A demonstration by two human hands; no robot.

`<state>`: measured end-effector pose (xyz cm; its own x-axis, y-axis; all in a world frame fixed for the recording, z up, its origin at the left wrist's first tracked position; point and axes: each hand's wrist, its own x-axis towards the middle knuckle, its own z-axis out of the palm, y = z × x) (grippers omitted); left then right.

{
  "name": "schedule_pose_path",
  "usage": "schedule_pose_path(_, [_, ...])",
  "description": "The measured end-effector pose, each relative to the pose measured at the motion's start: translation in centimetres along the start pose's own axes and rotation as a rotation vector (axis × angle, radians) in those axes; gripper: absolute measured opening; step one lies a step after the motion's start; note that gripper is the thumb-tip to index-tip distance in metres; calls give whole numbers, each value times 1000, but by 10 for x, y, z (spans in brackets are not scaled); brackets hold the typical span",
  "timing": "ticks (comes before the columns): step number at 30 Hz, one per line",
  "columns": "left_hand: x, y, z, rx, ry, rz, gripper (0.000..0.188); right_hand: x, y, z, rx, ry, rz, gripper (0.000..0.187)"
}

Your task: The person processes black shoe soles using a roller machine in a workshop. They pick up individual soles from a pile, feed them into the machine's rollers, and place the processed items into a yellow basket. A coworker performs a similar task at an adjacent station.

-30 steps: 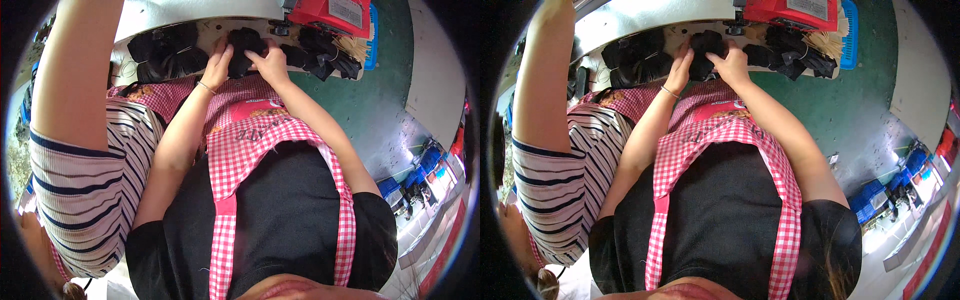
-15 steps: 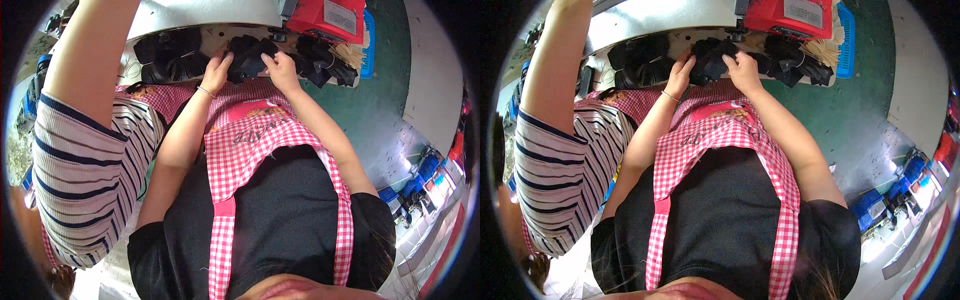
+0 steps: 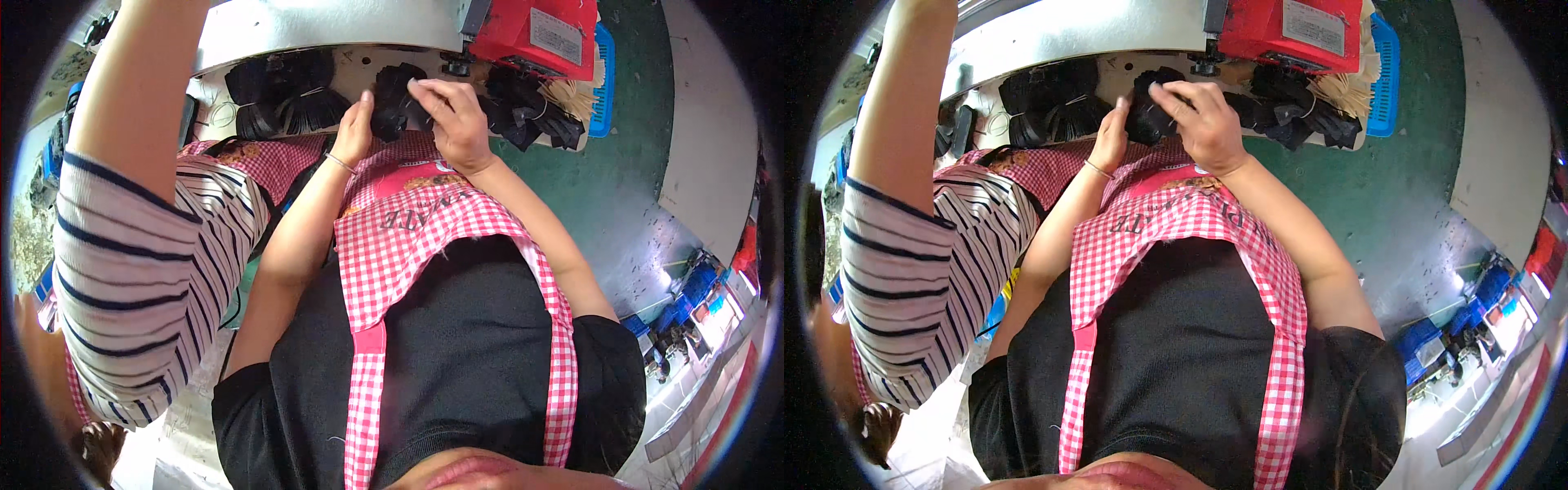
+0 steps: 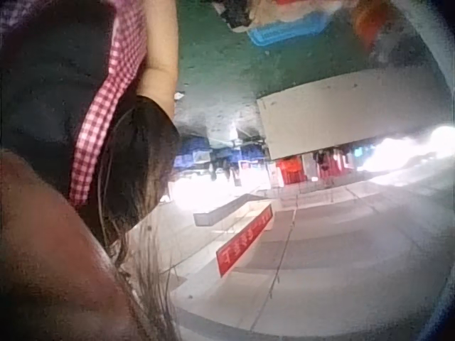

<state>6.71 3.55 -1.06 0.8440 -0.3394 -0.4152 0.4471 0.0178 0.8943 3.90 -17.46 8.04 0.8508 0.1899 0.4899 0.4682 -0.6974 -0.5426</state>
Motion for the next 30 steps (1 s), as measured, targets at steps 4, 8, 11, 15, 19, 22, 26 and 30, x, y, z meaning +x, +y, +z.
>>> schedule_pose_path(4, [-14,27,9,-228,99,-116,73,9,-8,11,-74,-100,-157,51])
schedule_pose_path(8, [-5,7,-4,-92,73,-49,52,-28,-8,42,-87,-264,-146,40])
schedule_pose_path(11, [-6,18,4,352,143,65,46,-25,-9,24,-24,-181,-27,38])
schedule_pose_path(15, [-2,1,9,740,318,286,49,-36,-2,20,72,-130,336,34])
schedule_pose_path(19, [-7,5,19,783,397,500,49,-43,4,20,208,-145,474,33])
schedule_pose_path(22, [-6,9,20,755,346,400,47,-43,-2,19,197,-60,488,27])
schedule_pose_path(26, [-4,17,18,737,219,285,43,-47,-5,-13,257,-52,434,13])
schedule_pose_path(30, [-17,29,35,825,206,291,57,-68,-25,-76,302,-138,574,10])
